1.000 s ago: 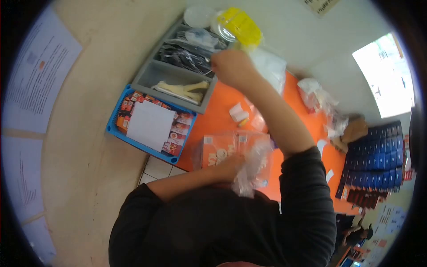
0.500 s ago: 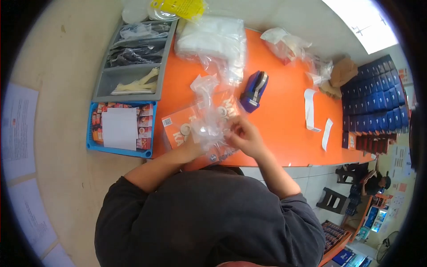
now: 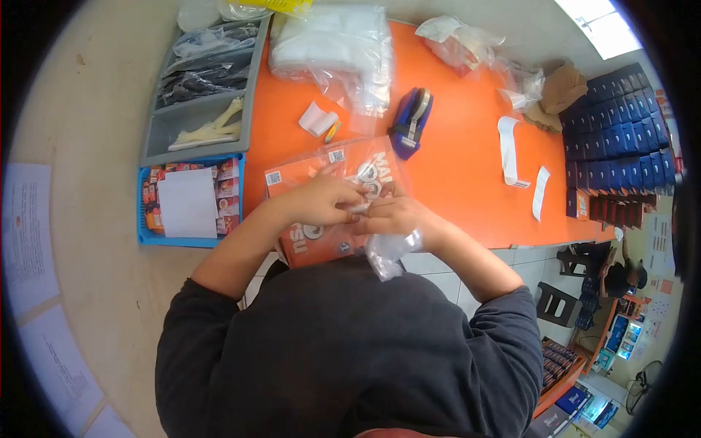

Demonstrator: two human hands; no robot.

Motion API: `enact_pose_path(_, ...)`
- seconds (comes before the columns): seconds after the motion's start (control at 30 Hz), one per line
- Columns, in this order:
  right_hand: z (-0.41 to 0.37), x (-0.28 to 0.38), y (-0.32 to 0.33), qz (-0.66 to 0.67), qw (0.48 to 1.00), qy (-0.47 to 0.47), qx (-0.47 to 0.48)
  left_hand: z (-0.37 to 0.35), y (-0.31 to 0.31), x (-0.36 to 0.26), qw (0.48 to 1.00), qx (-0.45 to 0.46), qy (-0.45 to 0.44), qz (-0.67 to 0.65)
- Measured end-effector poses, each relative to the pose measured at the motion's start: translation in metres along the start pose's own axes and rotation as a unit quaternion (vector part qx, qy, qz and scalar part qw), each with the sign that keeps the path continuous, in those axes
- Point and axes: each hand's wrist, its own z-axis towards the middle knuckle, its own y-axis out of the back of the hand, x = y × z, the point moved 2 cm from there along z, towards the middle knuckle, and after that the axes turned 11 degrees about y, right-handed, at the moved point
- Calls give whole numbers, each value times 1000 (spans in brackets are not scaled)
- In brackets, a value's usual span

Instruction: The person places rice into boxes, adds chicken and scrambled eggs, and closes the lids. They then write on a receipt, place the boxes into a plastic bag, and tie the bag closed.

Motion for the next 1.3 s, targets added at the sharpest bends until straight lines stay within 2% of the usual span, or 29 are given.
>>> enact_pose_path(0.1,-2,-8,-21,-150,986,65,-6,0,3,-1,1000,13,6,12)
enact_pose_path(0.13,-3,-9,-24,-154,986,58,-14,-1,3,-1,1000,13,10,11)
enact_pose_path(0.2,-5,-9,-31,-157,986,46,-31,-6,3,2,996,-28,3,-85)
enact_pose_path(0.23,-5,-13,-36,-52,995,-27,-78,-8,0,2,990,-48,0,-134)
enact_pose_path(0.27,-4,-16,-45,55,986,-101,-123,-10,-4,3,990,-107,3,-95)
enact_pose_path(0.33,4,-19,-53,103,952,-87,-275,-15,-13,1,976,-219,9,-13)
enact_pose_path(0.43,2,-31,-63,153,929,-217,-259,-31,-14,-6,953,-289,90,27)
enact_pose_path(0.47,5,-34,-62,190,903,-220,-316,-31,-12,-8,940,-322,105,-30)
enact_pose_path(0.57,10,-27,-54,171,878,-287,-344,-29,-21,9,934,-333,93,-95)
enact_pose_path(0.6,6,-29,-57,257,843,-323,-344,-29,-23,11,933,-339,90,-83)
enact_pose_path(0.7,6,-28,-53,202,877,-318,-299,-28,-18,3,930,-354,74,-58)
enact_pose_path(0.8,6,-30,-56,186,881,-320,-294,-29,-17,1,930,-362,56,-39)
enact_pose_path(0.87,11,-29,-55,177,873,-357,-283,-29,-16,-2,926,-374,41,-10)
enact_pose_path(1.03,17,-26,-44,178,863,-401,-249,-33,-11,-2,941,-329,37,-66)
enact_pose_path(1.17,18,-28,-47,142,871,-416,-222,-29,-9,-5,940,-335,-53,-31)
enact_pose_path(1.27,17,-30,-48,122,862,-460,-176,-37,-17,-8,948,-294,-62,-109)
enact_pose_path(1.3,16,-28,-48,118,853,-484,-156,-38,-24,-7,947,-265,-25,-179)
